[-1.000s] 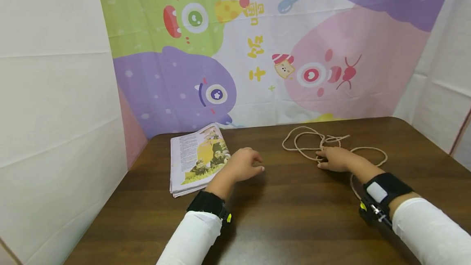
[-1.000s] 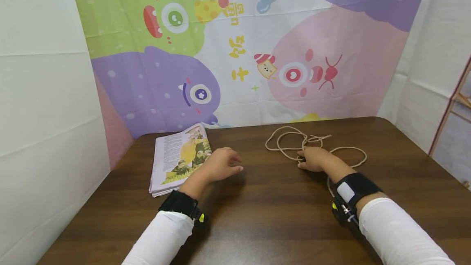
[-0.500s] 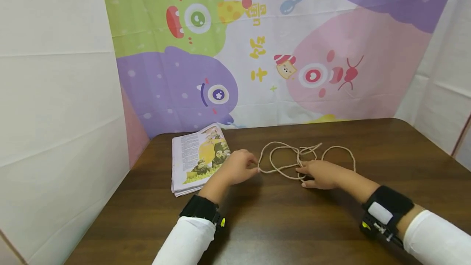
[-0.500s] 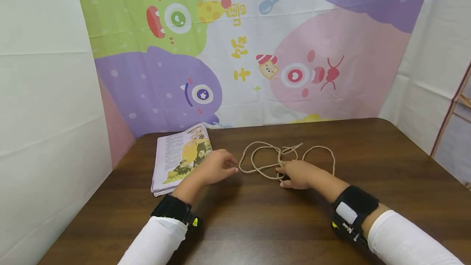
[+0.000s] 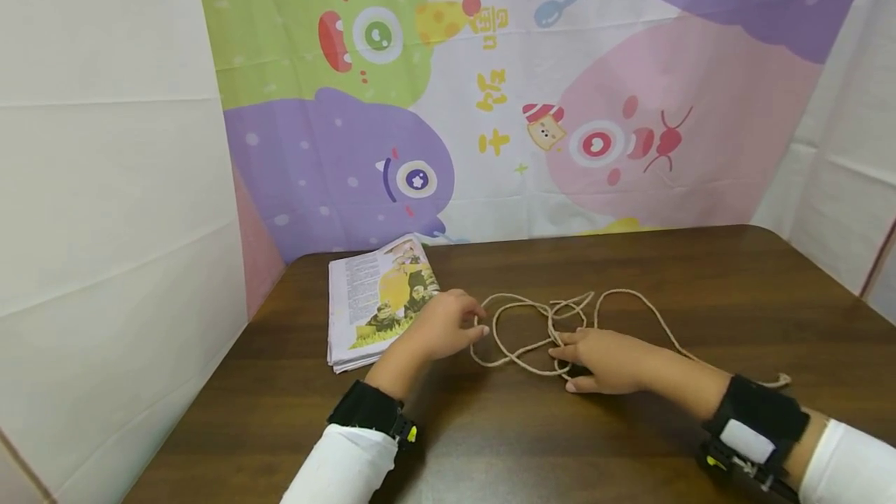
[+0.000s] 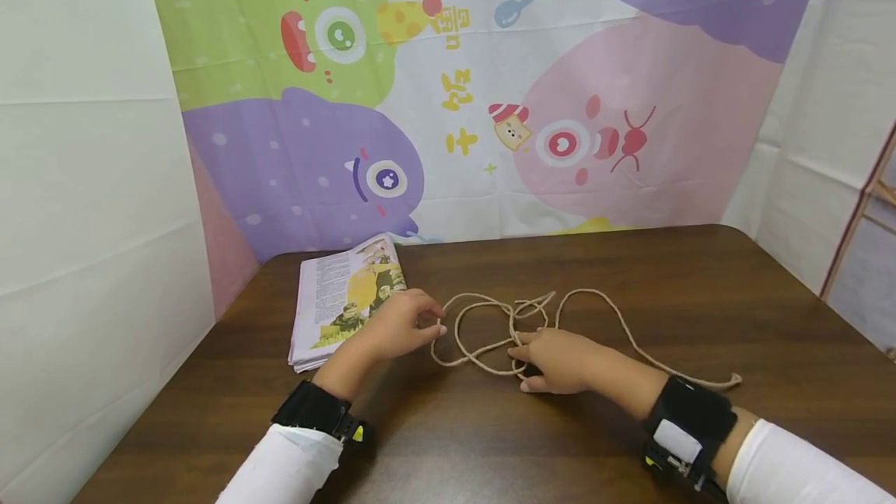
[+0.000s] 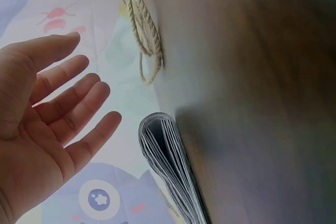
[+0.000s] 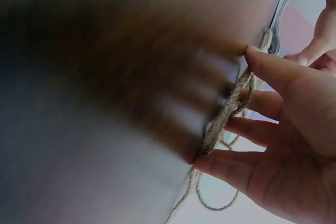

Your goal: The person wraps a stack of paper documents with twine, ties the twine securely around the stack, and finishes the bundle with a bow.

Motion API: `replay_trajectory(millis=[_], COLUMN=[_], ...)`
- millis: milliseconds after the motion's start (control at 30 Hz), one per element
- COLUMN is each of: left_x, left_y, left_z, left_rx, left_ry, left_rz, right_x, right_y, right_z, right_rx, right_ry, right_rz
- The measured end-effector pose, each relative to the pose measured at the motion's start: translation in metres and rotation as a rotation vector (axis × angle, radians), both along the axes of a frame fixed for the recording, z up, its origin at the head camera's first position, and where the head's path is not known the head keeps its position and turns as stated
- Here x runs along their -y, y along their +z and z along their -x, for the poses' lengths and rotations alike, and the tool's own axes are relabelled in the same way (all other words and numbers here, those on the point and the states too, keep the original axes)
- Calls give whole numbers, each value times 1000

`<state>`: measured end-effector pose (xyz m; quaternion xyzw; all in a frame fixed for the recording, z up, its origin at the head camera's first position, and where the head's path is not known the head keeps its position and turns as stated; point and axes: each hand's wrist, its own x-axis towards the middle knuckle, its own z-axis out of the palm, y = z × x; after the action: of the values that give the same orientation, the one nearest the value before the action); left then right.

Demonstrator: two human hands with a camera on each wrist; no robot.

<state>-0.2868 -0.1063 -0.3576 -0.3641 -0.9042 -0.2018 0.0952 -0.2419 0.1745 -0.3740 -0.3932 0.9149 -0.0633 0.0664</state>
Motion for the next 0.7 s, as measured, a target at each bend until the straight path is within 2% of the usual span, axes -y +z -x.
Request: replay_trajectory(millis=[167, 400, 567, 700], left_x=[3, 4, 4, 5], left_y=[-1, -2, 0, -1], left_z=[-3, -6, -11, -14], left_rx=[7, -36, -54, -46], left_ry=[-1, -72, -95, -111], left_rz=[16, 57, 132, 180], right_x=[5, 10, 11, 6], right_y=[2, 3, 5, 9], right_z=[-11, -21, -25, -24], right_rx=[-19, -48, -41, -1], right_ry=[22, 66, 78, 73], right_rz=[-31, -54, -51, -7])
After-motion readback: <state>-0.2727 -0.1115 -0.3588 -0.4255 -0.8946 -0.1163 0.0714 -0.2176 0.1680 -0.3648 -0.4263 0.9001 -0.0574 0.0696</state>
